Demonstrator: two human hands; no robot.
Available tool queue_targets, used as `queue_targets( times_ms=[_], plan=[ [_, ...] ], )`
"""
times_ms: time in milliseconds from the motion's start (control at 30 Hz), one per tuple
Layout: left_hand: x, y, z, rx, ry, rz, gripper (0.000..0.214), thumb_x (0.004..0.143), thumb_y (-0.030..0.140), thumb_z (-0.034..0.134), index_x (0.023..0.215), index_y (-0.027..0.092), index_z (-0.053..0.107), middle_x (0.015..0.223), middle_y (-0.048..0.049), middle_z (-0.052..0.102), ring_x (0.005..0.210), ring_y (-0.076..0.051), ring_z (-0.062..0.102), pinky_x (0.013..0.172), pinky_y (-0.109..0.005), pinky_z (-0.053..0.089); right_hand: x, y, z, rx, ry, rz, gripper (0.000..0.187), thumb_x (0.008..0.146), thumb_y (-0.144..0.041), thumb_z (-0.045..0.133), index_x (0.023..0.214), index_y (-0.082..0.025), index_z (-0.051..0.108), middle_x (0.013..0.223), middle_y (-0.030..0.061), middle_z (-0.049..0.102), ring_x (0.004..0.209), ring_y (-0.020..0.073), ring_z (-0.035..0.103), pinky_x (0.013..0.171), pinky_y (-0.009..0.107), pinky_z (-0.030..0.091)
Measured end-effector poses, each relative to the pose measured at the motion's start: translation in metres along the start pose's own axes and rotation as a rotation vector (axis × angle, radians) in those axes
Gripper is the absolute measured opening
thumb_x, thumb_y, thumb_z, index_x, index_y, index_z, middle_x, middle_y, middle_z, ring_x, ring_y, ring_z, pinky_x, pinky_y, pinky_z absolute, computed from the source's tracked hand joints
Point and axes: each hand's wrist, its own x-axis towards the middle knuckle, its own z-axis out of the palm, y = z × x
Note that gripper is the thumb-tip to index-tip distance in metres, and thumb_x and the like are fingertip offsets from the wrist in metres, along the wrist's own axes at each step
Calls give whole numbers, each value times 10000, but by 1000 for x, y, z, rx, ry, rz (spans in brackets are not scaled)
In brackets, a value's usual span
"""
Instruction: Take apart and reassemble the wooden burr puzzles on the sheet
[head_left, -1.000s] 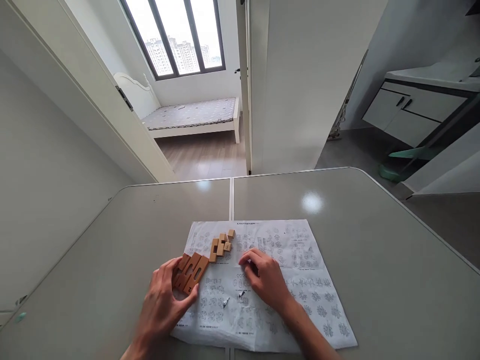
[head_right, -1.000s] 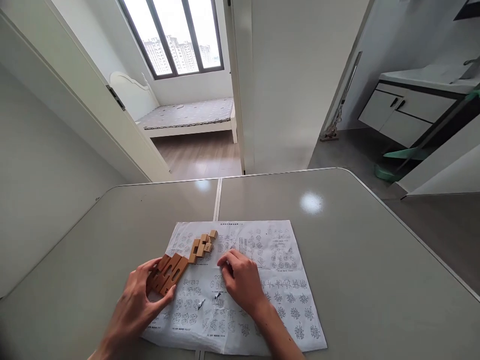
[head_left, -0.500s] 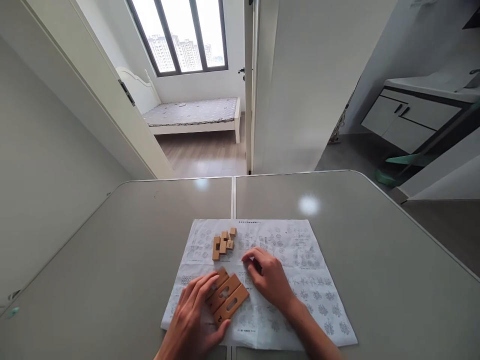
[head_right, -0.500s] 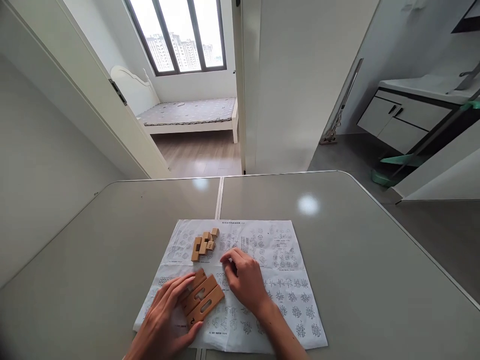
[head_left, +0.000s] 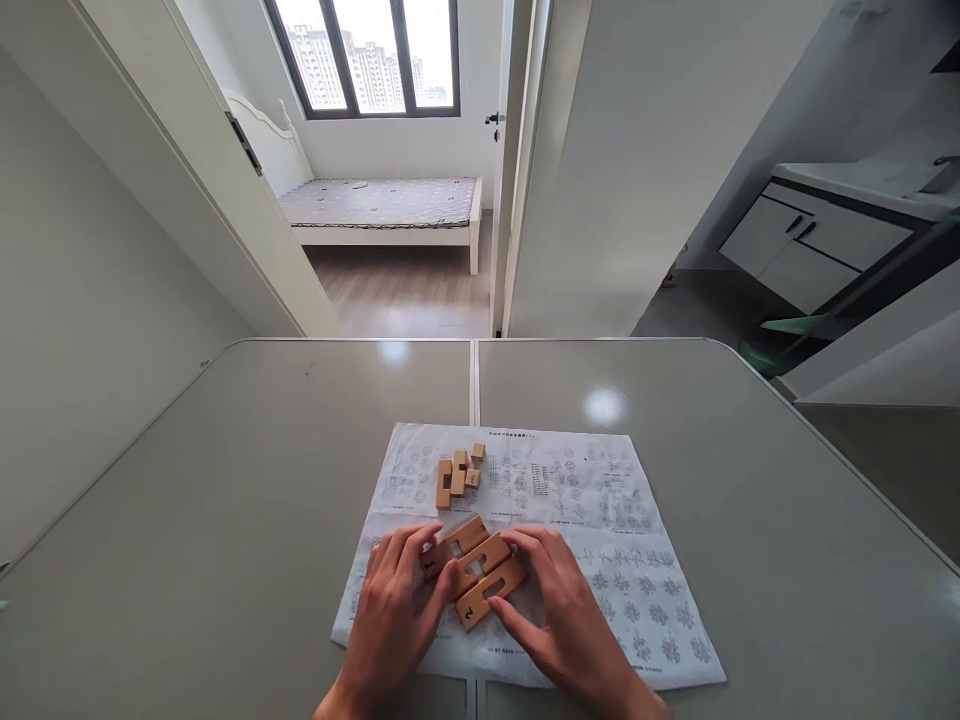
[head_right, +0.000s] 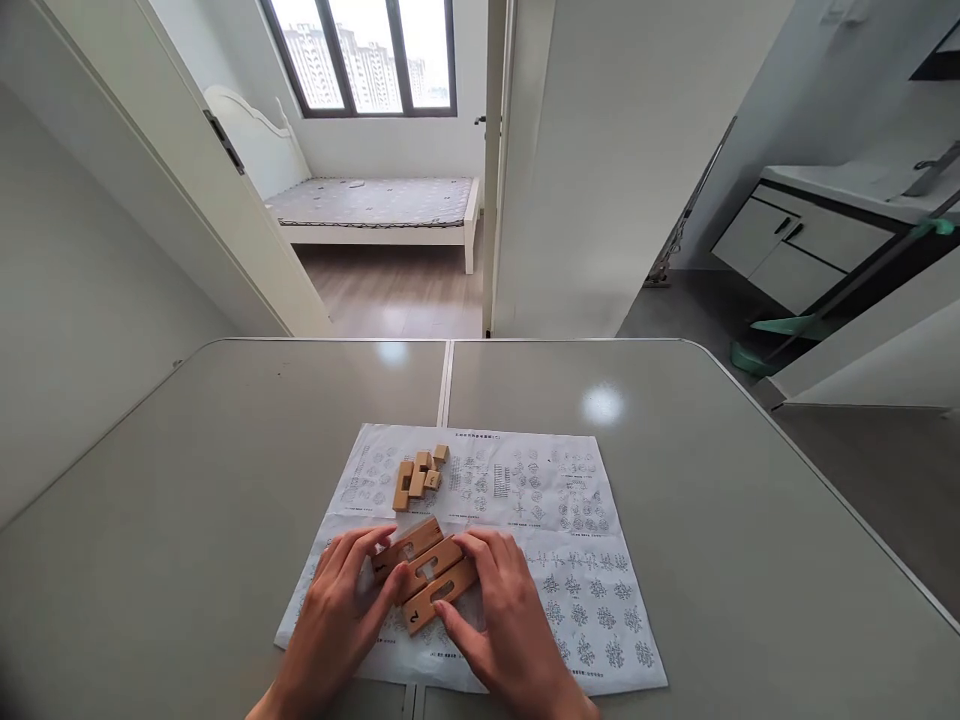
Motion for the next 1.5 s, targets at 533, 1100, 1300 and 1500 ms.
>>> queue_targets(
  times_ms=[533, 1100, 1300, 1500],
  plan=[
    [-6, 3, -4, -2, -17, -92, 136, 1027, 339, 568, 1046, 236, 655, 1022, -59, 683, 975, -269, 650, 869, -420, 541, -13, 2, -3, -34, -138, 32, 162, 899, -150, 700, 1004, -256, 637, 901, 48, 661, 847, 258, 635, 755, 363, 562],
    [1, 22, -7, -492, -264, -123, 144, 1090, 390, 435, 1051, 263, 488, 669, 56, 610, 558, -141, 563, 573, -232, 458, -18, -25, 11, 508, 171, 491, 448, 967, -669, 593, 985, -224, 648, 637, -42, 513, 514, 137, 452, 490, 240, 412],
    [51, 42, 12, -745, -491, -58, 256, 1090, 453, 411, 1047, 217, 501, 645, 65, 499, 551, -114, 400, 541, -212, 356, -4, -12, 8, 655, 364, 611, 490, 971, -723, 528, 1028, -245, 618, 732, -34, 477, 599, 158, 476, 543, 246, 480],
    [62, 53, 28, -821, -582, 69, 271, 1091, 427, 418, 1073, 193, 554, 653, 64, 449, 553, -106, 347, 526, -219, 294, -11, 5, 18, 619, 489, 634, 610, 959, -766, 500, 1291, -269, 624, 806, -11, 530, 666, 176, 509, 624, 280, 530]
  ],
)
